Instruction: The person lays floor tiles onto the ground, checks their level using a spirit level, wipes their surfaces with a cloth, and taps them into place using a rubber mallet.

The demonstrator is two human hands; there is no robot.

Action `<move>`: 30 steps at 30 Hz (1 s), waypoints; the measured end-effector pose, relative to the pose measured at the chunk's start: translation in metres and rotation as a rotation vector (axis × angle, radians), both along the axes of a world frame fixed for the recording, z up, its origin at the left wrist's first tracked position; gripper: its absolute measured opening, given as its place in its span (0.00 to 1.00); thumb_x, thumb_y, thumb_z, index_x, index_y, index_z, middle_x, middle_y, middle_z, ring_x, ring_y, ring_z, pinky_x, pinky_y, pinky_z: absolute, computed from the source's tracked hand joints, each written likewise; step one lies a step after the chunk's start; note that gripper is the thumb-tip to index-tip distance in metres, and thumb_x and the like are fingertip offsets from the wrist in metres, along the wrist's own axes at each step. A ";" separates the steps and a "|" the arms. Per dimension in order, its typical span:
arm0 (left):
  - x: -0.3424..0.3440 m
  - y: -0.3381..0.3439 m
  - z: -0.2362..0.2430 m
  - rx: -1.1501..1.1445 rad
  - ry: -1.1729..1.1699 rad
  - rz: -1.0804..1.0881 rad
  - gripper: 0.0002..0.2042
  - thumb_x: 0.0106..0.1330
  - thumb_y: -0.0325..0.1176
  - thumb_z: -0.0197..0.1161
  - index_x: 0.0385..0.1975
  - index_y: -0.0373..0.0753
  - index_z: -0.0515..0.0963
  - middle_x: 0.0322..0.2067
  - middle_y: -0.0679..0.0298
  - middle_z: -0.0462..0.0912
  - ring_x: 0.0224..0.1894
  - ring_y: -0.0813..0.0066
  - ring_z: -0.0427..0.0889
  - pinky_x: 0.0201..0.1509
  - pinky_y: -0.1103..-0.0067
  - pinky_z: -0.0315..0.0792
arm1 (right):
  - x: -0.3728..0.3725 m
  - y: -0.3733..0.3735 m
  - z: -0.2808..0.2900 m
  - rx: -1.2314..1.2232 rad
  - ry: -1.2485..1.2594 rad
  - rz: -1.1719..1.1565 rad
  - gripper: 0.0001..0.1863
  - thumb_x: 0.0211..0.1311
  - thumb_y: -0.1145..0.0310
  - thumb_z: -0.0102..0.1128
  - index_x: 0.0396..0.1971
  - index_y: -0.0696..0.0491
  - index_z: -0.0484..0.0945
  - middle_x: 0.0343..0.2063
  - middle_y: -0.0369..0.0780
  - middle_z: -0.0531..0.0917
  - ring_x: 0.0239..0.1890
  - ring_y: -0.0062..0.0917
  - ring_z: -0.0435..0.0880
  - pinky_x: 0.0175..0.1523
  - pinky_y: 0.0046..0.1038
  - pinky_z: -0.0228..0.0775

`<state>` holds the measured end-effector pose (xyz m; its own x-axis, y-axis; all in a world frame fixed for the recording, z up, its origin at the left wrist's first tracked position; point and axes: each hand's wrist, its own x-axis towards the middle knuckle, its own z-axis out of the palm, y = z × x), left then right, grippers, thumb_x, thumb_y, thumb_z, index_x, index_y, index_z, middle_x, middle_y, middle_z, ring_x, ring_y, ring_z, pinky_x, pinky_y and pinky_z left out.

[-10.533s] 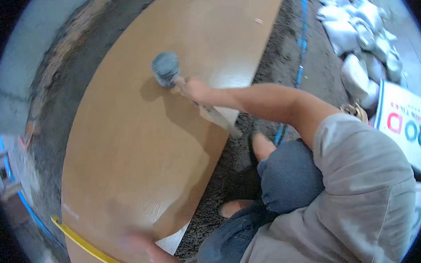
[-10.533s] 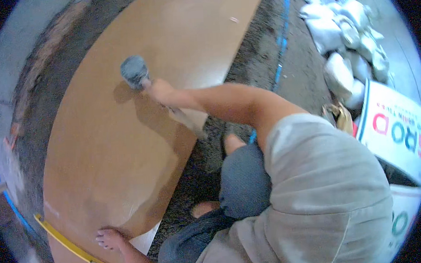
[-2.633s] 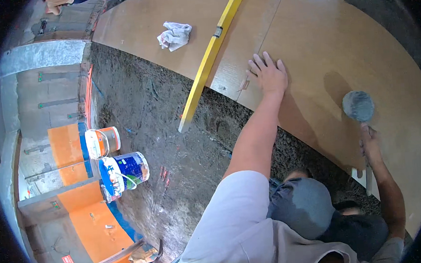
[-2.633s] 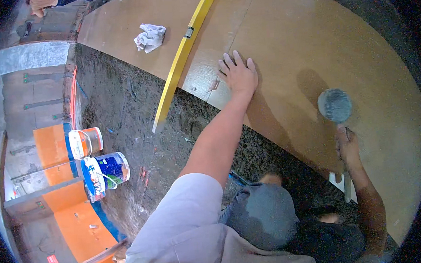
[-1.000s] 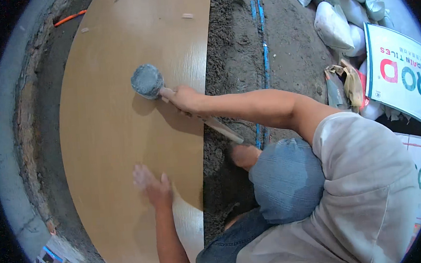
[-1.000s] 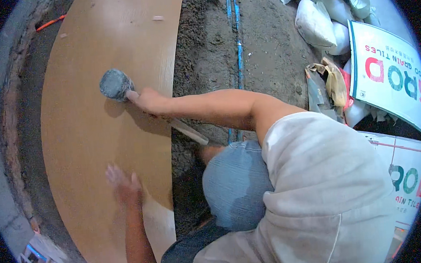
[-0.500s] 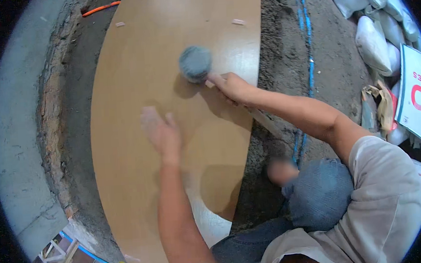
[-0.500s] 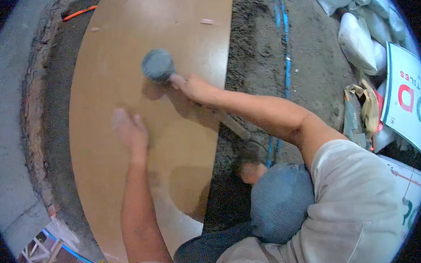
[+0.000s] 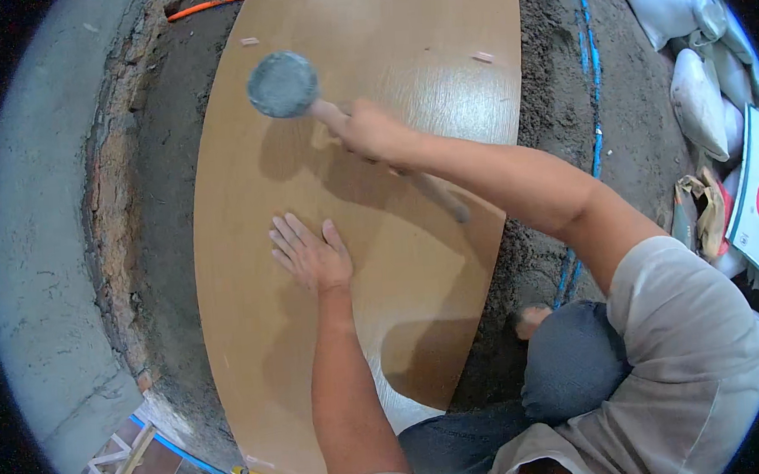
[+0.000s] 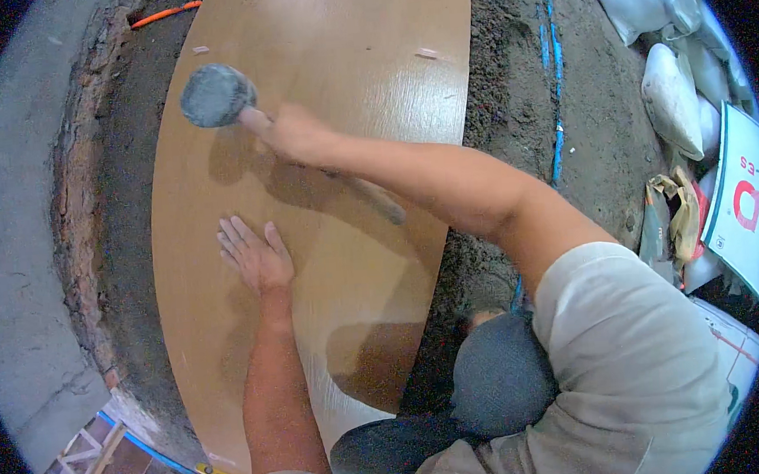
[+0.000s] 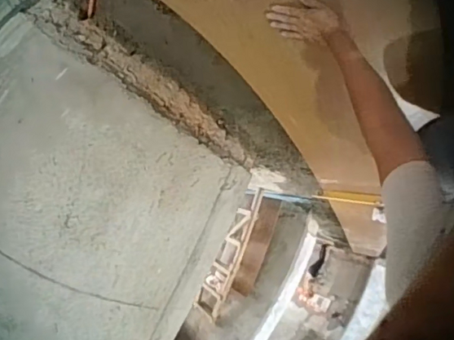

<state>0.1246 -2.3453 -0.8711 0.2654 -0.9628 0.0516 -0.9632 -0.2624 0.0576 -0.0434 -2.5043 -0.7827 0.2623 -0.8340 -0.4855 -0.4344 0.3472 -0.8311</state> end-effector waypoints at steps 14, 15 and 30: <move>-0.004 0.003 -0.005 -0.054 -0.067 -0.047 0.31 0.67 0.48 0.46 0.64 0.33 0.54 0.66 0.48 0.51 0.67 0.48 0.50 0.67 0.55 0.46 | -0.008 -0.027 -0.027 -0.086 0.059 -0.117 0.36 0.61 0.39 0.42 0.26 0.64 0.77 0.18 0.48 0.76 0.19 0.35 0.77 0.30 0.40 0.71; -0.003 0.004 -0.005 -0.068 -0.074 -0.049 0.31 0.68 0.49 0.45 0.64 0.33 0.54 0.66 0.49 0.51 0.67 0.48 0.50 0.67 0.55 0.46 | -0.017 -0.020 -0.027 -0.108 0.023 -0.130 0.35 0.61 0.40 0.43 0.25 0.64 0.77 0.17 0.47 0.76 0.19 0.33 0.77 0.29 0.39 0.70; -0.001 0.002 -0.005 -0.010 -0.103 -0.030 0.32 0.69 0.51 0.41 0.65 0.33 0.51 0.67 0.50 0.49 0.68 0.49 0.49 0.68 0.56 0.45 | -0.108 0.050 -0.005 -0.005 -0.013 -0.200 0.35 0.60 0.38 0.44 0.24 0.62 0.76 0.14 0.41 0.73 0.14 0.27 0.72 0.19 0.31 0.64</move>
<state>0.1239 -2.3435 -0.8763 0.2296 -0.9694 0.0872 -0.9715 -0.2336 -0.0394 -0.1510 -2.4546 -0.7881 0.0971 -0.8725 -0.4789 -0.3464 0.4215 -0.8381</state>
